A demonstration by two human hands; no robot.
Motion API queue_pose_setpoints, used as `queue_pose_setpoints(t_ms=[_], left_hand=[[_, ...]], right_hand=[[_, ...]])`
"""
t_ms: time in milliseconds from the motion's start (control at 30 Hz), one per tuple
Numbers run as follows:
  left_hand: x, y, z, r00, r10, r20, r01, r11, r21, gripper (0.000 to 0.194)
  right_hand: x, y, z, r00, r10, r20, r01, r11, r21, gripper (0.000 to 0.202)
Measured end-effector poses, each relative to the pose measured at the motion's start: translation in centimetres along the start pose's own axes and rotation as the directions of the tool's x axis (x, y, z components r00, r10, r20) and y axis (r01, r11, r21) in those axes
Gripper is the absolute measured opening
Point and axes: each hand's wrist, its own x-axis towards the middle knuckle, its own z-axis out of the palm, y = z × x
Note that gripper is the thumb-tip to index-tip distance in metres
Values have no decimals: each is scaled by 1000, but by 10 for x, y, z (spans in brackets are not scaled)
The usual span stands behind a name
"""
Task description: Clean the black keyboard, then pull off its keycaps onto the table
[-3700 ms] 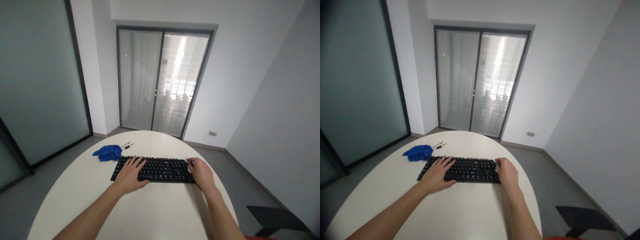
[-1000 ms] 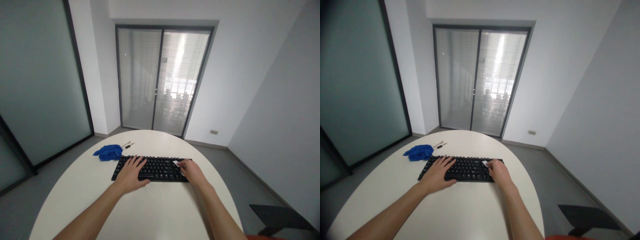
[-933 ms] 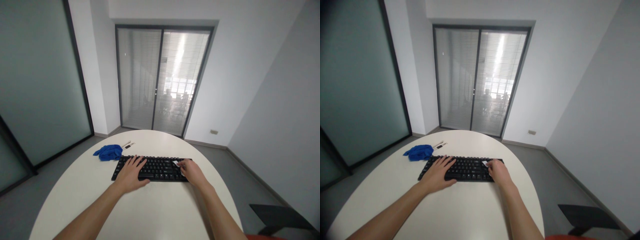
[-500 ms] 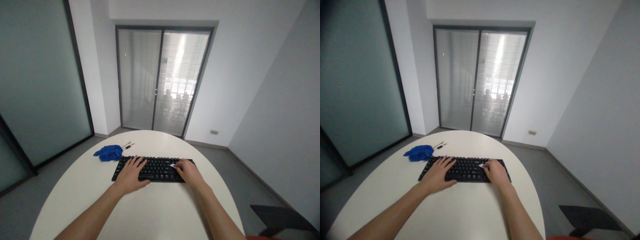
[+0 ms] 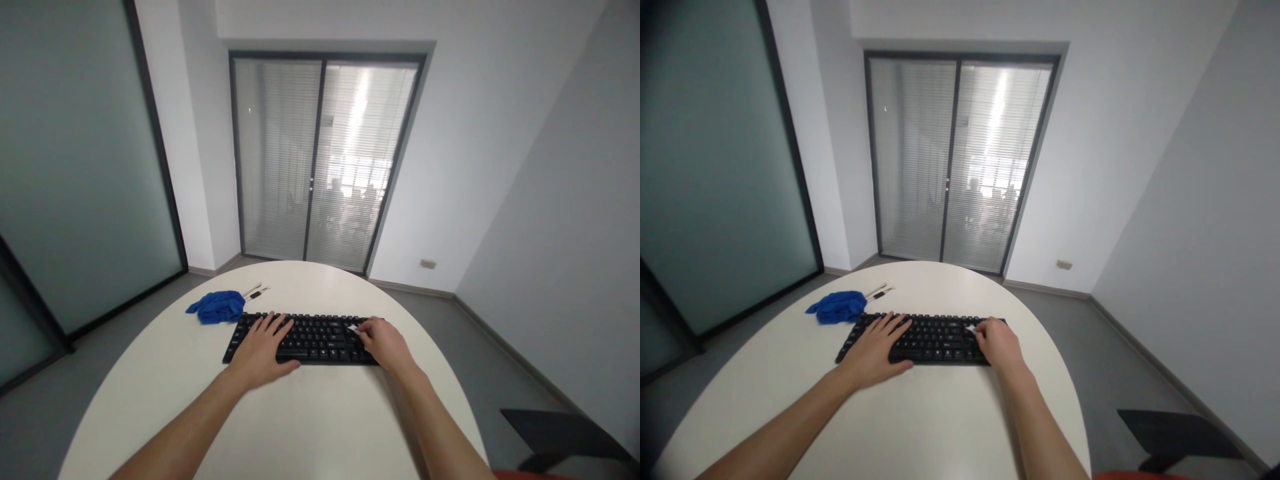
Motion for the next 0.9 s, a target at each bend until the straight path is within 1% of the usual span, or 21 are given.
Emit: queue_pose_setpoints(t_ms=[167, 333, 400, 533, 667, 800, 900], left_hand=[[-1, 1, -2, 1000, -3, -3, 3, 1000, -6, 87], [0, 1, -1, 1000, 6, -3, -6, 1000, -9, 87], [0, 1, -1, 1000, 6, -7, -6, 1000, -13, 87], [-1, 1, -1, 1000, 3, -5, -3, 1000, -3, 87], [0, 0, 0, 1000, 4, -8, -4, 1000, -6, 87], [-1, -2, 2, 1000, 4, -14, -4, 1000, -16, 87], [-1, -2, 2, 1000, 3, -10, -3, 1000, -18, 87]], right_hand=[[0, 1, -2, 1000, -20, 23, 20, 1000, 18, 23], [2, 2, 6, 997, -79, -19, 80, 996, 42, 34], [4, 3, 9, 995, -99, -13, 100, 995, 31, 36], [6, 3, 12, 995, -94, 19, 93, 995, 27, 33], [6, 2, 11, 995, -99, -12, 99, 995, 20, 36], [5, 4, 7, 998, -61, -5, 61, 998, 22, 32], [6, 10, 6, 997, 10, -76, -7, 999, 32, 35]])
